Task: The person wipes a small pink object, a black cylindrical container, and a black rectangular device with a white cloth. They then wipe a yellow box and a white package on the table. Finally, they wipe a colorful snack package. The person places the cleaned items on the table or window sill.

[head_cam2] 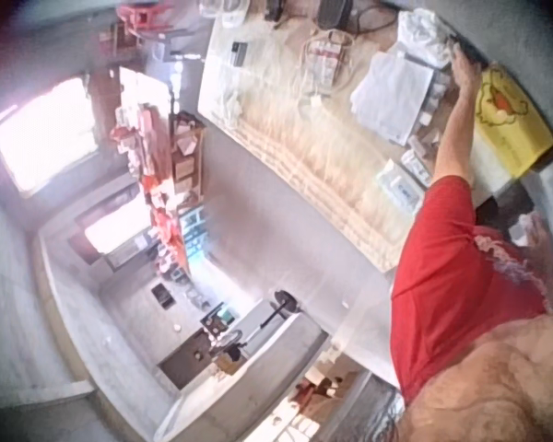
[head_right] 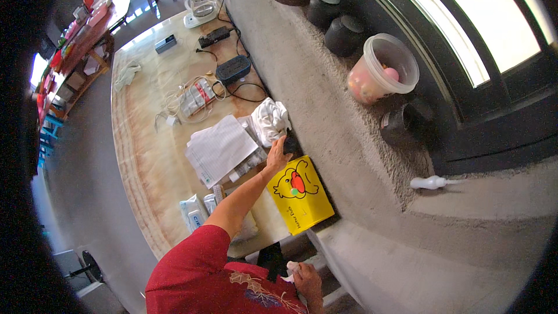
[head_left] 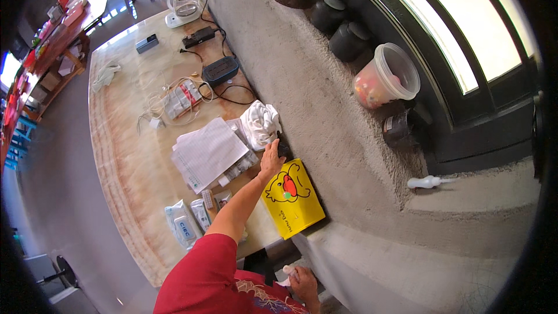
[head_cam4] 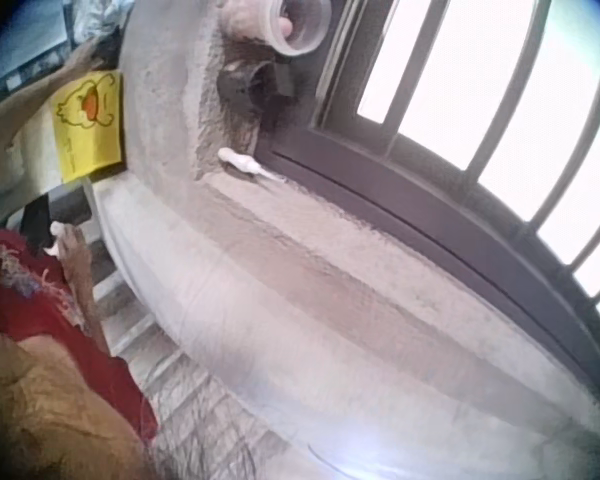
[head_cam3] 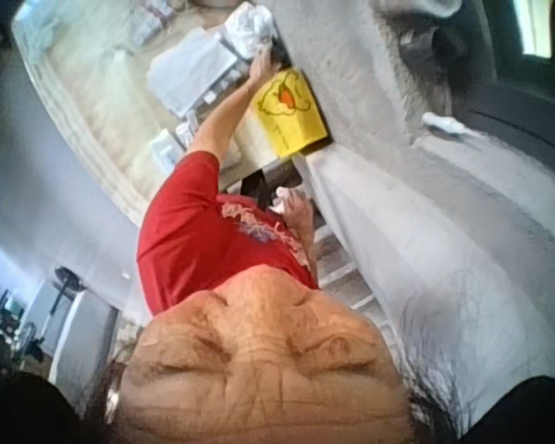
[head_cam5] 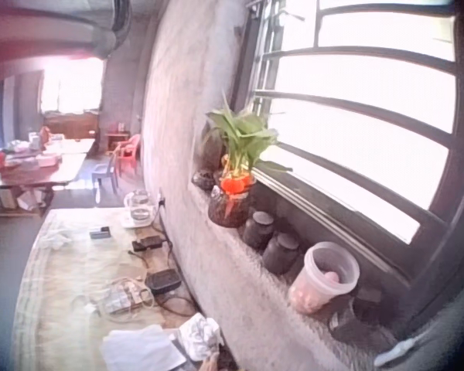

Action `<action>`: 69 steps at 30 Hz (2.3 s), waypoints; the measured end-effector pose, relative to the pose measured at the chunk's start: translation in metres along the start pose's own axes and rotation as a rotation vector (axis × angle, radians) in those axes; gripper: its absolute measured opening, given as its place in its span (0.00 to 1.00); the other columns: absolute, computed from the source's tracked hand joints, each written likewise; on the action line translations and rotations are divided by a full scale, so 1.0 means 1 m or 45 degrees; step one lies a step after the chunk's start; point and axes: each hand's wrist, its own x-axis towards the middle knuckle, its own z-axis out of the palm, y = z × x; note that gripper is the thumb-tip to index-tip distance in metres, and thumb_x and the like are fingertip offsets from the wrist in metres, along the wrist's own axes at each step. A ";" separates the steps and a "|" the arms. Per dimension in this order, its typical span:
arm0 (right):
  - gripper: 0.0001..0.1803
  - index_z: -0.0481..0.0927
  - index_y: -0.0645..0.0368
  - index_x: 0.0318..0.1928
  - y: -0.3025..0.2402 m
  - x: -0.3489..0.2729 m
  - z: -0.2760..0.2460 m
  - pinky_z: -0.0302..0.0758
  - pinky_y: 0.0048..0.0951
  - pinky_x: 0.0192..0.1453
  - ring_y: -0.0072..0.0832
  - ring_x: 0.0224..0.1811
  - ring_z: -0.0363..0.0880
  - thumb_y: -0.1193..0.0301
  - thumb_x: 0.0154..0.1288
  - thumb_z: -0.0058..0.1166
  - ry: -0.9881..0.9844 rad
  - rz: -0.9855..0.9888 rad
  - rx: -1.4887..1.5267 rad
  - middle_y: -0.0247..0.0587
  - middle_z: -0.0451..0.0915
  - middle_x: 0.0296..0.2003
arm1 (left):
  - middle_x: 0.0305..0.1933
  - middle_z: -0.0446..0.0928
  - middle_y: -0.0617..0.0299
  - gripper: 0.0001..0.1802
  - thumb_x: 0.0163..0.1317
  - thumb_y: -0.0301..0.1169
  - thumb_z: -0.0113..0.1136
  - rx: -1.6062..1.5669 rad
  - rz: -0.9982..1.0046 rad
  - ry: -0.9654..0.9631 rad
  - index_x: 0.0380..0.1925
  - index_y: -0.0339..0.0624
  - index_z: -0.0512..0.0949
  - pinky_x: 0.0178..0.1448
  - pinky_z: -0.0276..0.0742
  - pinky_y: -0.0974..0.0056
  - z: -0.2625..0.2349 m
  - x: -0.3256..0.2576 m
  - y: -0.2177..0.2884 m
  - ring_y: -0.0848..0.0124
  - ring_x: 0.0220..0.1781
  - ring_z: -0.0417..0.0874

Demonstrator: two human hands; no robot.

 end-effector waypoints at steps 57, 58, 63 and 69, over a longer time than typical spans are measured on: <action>0.25 0.59 0.69 0.61 -0.237 -0.038 0.051 0.63 0.32 0.59 0.36 0.55 0.66 0.69 0.67 0.41 0.608 -1.049 0.434 0.51 0.66 0.54 | 0.21 0.73 0.63 0.30 0.69 0.53 0.29 -1.367 -0.258 0.271 0.28 0.42 0.73 0.23 0.73 0.69 -0.267 -0.290 0.096 0.73 0.20 0.75; 0.24 0.60 0.69 0.61 -0.235 -0.039 0.052 0.62 0.31 0.58 0.33 0.54 0.66 0.67 0.70 0.39 0.587 -0.979 0.534 0.49 0.67 0.52 | 0.22 0.74 0.61 0.31 0.69 0.54 0.29 -1.544 -0.241 0.031 0.28 0.41 0.73 0.23 0.73 0.69 -0.269 -0.296 0.097 0.72 0.20 0.76; 0.23 0.63 0.69 0.57 -0.243 -0.029 0.044 0.61 0.38 0.59 0.41 0.53 0.66 0.64 0.69 0.41 0.571 -0.765 0.751 0.54 0.66 0.51 | 0.32 0.72 0.65 0.28 0.69 0.53 0.34 -1.265 -0.074 0.046 0.36 0.40 0.74 0.37 0.72 0.71 -0.277 -0.312 0.108 0.78 0.31 0.71; 0.23 0.60 0.70 0.58 -0.269 -0.012 0.028 0.57 0.41 0.63 0.46 0.57 0.62 0.71 0.65 0.41 0.834 -0.973 0.592 0.57 0.63 0.55 | 0.46 0.72 0.56 0.26 0.69 0.47 0.34 -0.779 0.377 -0.039 0.52 0.36 0.67 0.53 0.68 0.66 -0.269 -0.319 0.086 0.69 0.48 0.72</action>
